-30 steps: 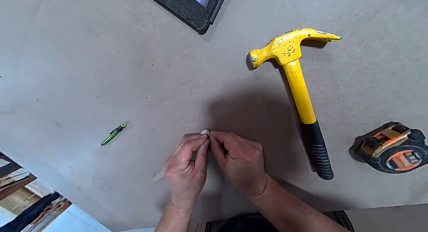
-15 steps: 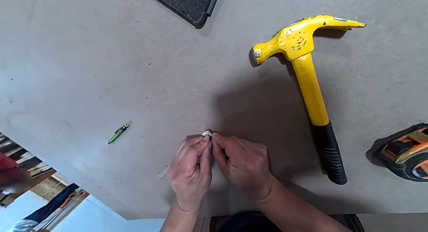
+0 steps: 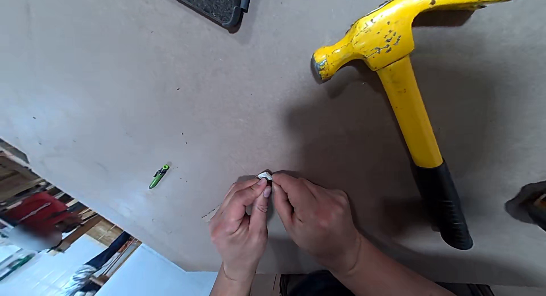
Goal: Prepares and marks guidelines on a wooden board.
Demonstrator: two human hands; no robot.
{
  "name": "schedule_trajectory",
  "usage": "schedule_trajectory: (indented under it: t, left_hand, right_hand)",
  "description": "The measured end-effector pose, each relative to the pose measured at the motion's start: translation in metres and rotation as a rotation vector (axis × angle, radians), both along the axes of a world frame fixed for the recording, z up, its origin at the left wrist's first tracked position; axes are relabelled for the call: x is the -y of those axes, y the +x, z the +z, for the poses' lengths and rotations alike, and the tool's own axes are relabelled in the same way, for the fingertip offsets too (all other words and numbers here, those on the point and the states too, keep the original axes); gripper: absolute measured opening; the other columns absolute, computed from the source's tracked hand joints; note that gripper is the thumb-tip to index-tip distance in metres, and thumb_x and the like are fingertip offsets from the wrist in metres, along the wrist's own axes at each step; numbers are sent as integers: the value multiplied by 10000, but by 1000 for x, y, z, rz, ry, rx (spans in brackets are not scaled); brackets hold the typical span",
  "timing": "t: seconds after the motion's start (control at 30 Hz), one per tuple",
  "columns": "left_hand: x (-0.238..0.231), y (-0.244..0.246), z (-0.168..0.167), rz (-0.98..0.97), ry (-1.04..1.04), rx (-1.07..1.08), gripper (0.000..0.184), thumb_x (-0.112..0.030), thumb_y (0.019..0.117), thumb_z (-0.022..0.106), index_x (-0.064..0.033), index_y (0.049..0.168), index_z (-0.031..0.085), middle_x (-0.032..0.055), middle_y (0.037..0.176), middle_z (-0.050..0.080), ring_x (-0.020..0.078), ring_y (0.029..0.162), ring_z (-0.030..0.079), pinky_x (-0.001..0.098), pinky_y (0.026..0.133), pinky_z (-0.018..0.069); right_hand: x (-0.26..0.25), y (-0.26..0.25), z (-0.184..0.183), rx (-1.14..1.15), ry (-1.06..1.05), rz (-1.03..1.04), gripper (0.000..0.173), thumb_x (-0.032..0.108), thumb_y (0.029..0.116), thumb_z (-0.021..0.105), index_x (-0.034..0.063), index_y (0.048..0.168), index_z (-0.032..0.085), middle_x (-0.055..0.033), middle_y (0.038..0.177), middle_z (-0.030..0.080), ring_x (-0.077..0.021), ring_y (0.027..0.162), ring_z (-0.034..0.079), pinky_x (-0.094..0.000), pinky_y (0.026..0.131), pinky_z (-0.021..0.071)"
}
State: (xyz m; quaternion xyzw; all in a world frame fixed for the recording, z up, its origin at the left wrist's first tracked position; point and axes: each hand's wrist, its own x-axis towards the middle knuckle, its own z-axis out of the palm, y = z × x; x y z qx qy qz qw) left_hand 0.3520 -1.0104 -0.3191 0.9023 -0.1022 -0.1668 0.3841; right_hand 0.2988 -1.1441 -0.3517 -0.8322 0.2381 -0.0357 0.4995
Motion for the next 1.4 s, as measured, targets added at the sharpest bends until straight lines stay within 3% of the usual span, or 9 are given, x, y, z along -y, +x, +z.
schedule_trajectory:
  t: [0.17, 0.4, 1.4]
  left_hand:
    - [5, 0, 6, 72, 36, -60, 73, -85, 930, 734, -43, 979, 767, 49, 943, 754, 152, 849, 730, 272, 757, 636]
    - [5, 4, 7, 177, -122, -188, 100, -88, 935, 745, -34, 1015, 772, 81, 934, 749, 153, 817, 725, 268, 751, 631]
    - [10, 2, 4, 225, -153, -160, 73, -61, 934, 734, -15, 984, 762, 80, 898, 754, 135, 777, 726, 253, 729, 628]
  right_hand:
    - [-1, -6, -2, 54, 0, 55, 169, 169, 977, 654, 85, 1052, 781, 8, 683, 670, -91, 544, 600, -237, 446, 444]
    - [1, -8, -2, 71, 32, 75, 173, 160, 975, 655, 82, 1061, 783, 4, 700, 678, -98, 567, 612, -236, 457, 452]
    - [-2, -8, -4, 77, 13, 58, 170, 159, 973, 659, 75, 1050, 785, 2, 688, 677, -98, 559, 618, -235, 454, 462]
